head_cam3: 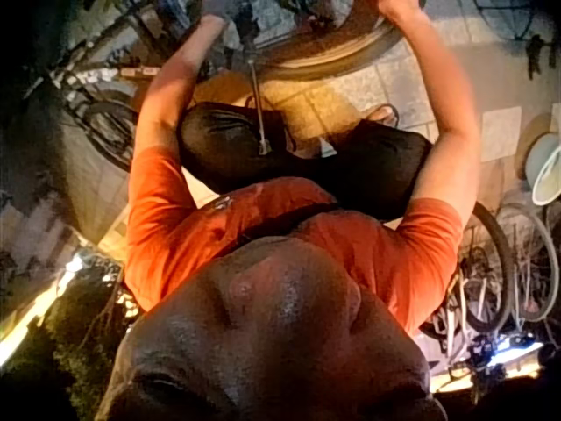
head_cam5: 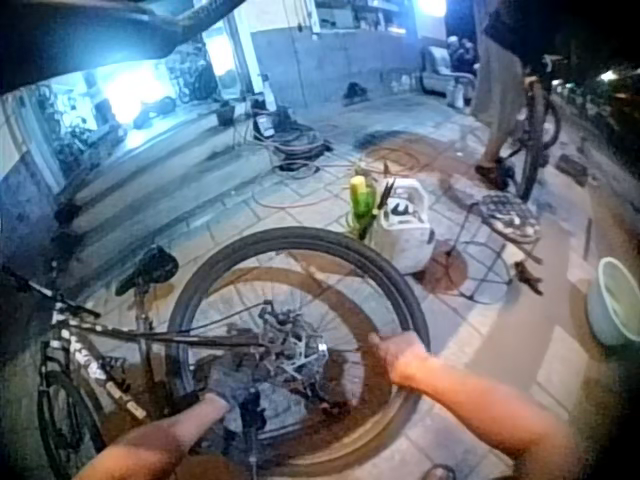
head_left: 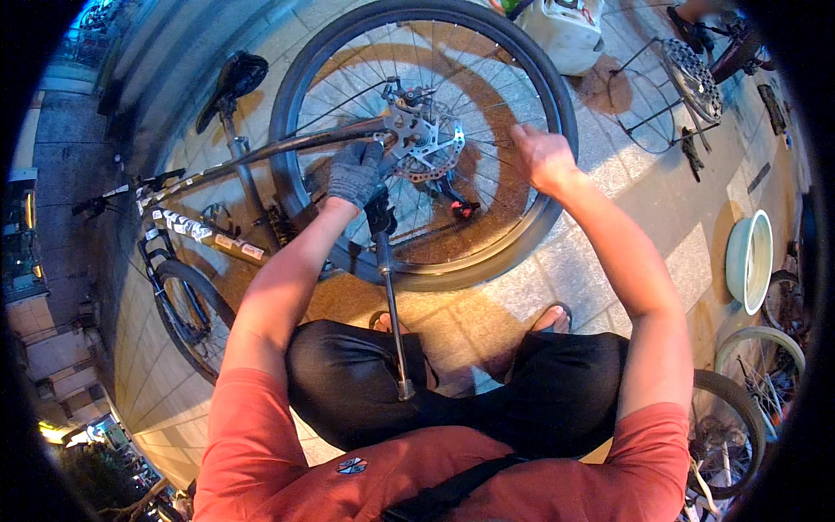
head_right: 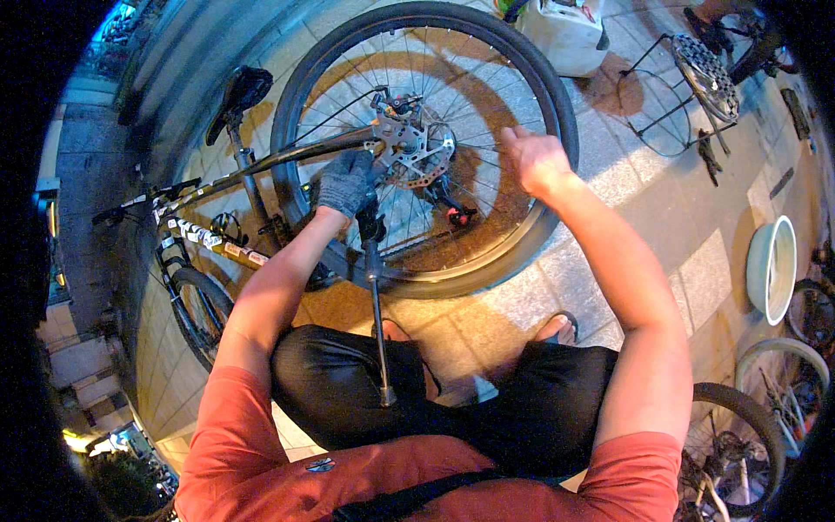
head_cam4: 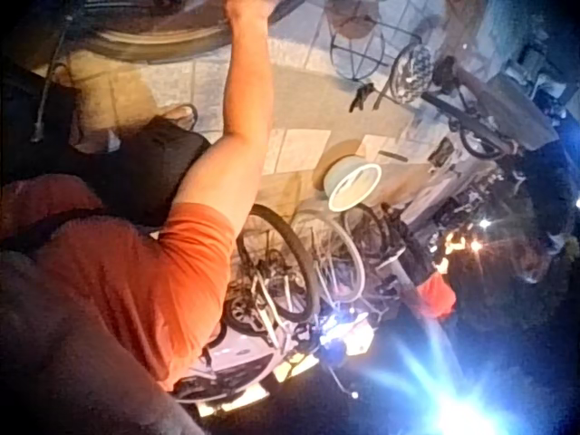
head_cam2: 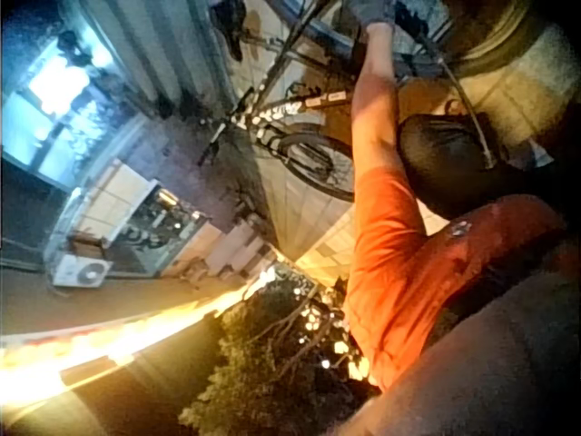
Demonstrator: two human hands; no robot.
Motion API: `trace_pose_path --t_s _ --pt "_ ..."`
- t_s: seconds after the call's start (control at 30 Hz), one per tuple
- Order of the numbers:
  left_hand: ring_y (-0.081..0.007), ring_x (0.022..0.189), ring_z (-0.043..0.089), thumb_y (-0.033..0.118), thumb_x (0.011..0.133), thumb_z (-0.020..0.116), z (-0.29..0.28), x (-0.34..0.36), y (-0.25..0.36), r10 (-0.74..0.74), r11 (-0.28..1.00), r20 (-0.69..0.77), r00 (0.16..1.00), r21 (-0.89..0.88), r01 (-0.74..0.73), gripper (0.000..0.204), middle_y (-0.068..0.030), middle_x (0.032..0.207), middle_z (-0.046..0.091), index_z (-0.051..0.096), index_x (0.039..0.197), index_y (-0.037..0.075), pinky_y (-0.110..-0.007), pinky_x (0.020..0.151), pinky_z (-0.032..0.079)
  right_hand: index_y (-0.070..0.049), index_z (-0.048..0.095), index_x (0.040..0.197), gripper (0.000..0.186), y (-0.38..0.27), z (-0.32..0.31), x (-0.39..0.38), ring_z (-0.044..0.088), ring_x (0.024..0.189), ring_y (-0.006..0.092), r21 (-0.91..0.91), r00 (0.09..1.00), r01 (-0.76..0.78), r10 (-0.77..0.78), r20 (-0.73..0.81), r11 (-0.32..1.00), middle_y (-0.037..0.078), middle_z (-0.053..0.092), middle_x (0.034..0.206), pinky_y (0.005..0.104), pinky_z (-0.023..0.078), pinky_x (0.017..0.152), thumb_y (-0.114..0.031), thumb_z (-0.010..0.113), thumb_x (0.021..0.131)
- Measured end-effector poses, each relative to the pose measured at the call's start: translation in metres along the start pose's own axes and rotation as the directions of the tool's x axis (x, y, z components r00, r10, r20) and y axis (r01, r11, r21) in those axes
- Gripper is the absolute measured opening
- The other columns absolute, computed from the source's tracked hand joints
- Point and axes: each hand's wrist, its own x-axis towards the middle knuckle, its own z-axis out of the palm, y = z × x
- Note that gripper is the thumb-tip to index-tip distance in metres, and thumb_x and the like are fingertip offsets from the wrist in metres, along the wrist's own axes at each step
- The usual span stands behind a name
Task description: The person sits on the floor and works on a bicycle wheel, using a tool to adjust the tire and rim. They then stand up, move to another bicycle, and use a wrench to tighten the disc brake rotor bolts on the rear wheel.
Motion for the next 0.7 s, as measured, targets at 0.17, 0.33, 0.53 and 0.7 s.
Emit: trace_pose_path --t_s 0.17,0.33,0.53,0.7 --pt "-0.0340 0.087 0.069 0.031 0.099 0.065 0.009 -0.002 -0.009 -0.208 0.907 0.039 0.977 -0.366 0.207 0.032 -0.0217 0.094 0.071 0.069 0.100 -0.001 -0.045 0.079 0.054 -0.002 0.066 0.120 0.042 -0.056 0.016 0.026 0.071 0.071 0.0261 0.730 0.906 -0.407 0.144 0.397 0.548 0.018 0.072 0.094 0.0420 0.057 0.062 -0.039 0.064 0.099" --pt "-0.0245 0.080 0.070 0.032 0.101 0.063 -0.027 0.013 0.027 -0.497 0.424 0.382 0.779 -0.677 0.602 0.036 -0.0196 0.091 0.073 0.070 0.099 -0.004 -0.038 0.074 0.054 -0.005 0.065 0.105 0.025 -0.072 0.023 0.031 0.065 0.063 0.0150 0.866 0.858 -0.499 0.129 0.497 -0.019 0.007 0.070 0.091 0.0282 0.052 0.051 -0.030 0.064 0.103" --pt "-0.0403 0.091 0.067 0.022 0.076 0.078 0.015 -0.008 -0.022 -0.132 0.906 0.244 0.961 -0.364 0.217 0.050 -0.0196 0.103 0.066 0.064 0.123 0.011 -0.051 0.077 0.056 -0.005 0.066 0.097 0.023 -0.076 0.023 0.034 0.065 0.063 0.0142 0.863 0.853 -0.505 0.157 0.497 0.015 0.006 0.070 0.088 0.0279 0.051 0.051 -0.028 0.066 0.101" --pt "-0.0399 0.098 0.066 0.021 0.075 0.080 0.022 -0.011 -0.032 0.015 0.948 0.237 0.971 -0.313 0.062 0.056 -0.0205 0.107 0.066 0.061 0.127 0.013 -0.051 0.081 0.056 -0.004 0.068 0.092 0.022 -0.075 0.023 0.041 0.065 0.060 0.0139 0.887 0.873 -0.450 0.258 0.413 0.105 0.007 0.070 0.083 0.0293 0.049 0.048 -0.025 0.068 0.099"
